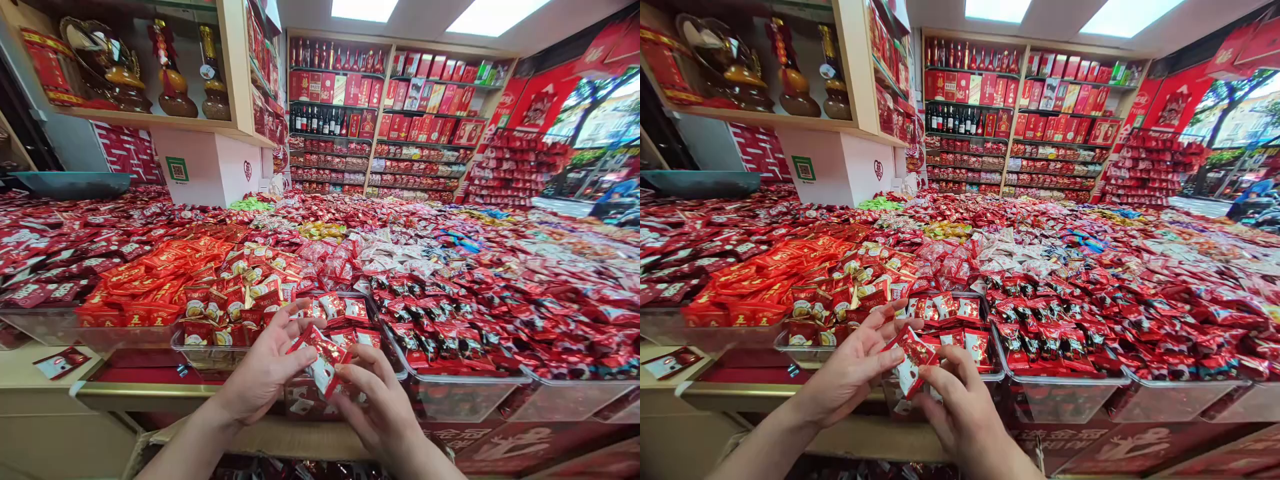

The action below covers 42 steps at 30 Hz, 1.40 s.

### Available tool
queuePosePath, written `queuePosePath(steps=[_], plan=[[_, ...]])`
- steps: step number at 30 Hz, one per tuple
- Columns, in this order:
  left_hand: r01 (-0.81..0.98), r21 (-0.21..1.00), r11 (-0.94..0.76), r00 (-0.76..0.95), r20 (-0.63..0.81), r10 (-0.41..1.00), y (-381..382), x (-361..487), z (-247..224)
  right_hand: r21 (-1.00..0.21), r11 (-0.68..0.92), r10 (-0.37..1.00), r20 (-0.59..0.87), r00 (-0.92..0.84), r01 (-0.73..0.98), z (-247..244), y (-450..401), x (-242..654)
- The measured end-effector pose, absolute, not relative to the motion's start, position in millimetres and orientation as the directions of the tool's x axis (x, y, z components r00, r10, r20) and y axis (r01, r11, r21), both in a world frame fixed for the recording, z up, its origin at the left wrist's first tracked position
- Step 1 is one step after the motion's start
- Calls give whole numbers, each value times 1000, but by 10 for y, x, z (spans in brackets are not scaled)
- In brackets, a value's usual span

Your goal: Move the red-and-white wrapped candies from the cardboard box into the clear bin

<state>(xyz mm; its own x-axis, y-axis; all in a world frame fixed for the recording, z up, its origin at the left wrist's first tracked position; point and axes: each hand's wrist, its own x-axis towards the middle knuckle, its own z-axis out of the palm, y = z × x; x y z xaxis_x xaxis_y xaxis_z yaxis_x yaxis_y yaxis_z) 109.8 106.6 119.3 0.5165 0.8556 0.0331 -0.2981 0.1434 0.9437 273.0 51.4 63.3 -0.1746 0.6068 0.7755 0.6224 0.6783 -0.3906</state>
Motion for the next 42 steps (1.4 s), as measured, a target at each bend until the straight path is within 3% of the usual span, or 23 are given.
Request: queuePosePath(steps=[9,12,17,23,29,38,40,42], plan=[[-40,991,-128,305,134,943,998,690,962,-215,585,641,714,-283,782,1024,978,3162],[30,996,-80,325,66,943,1015,577,803,-185,547,714,613,-339,816,1096,1283,3114],[7,999,-41,329,37,944,1032,610,694,105,504,808,292,-511,857,1046,1632,2736],[-14,999,-41,250,44,967,949,650,682,194,484,834,193,-517,854,978,1732,2667],[9,998,-64,301,58,952,931,629,646,201,465,855,149,-496,862,943,1750,2702],[25,995,-92,309,80,948,855,625,674,111,499,852,121,-510,860,956,1834,2786],[4,985,-174,269,166,949,763,561,633,77,490,853,165,-495,869,1060,1719,2832],[3,950,-314,307,297,904,652,471,500,-31,492,839,283,-464,870,1169,1491,2887]])
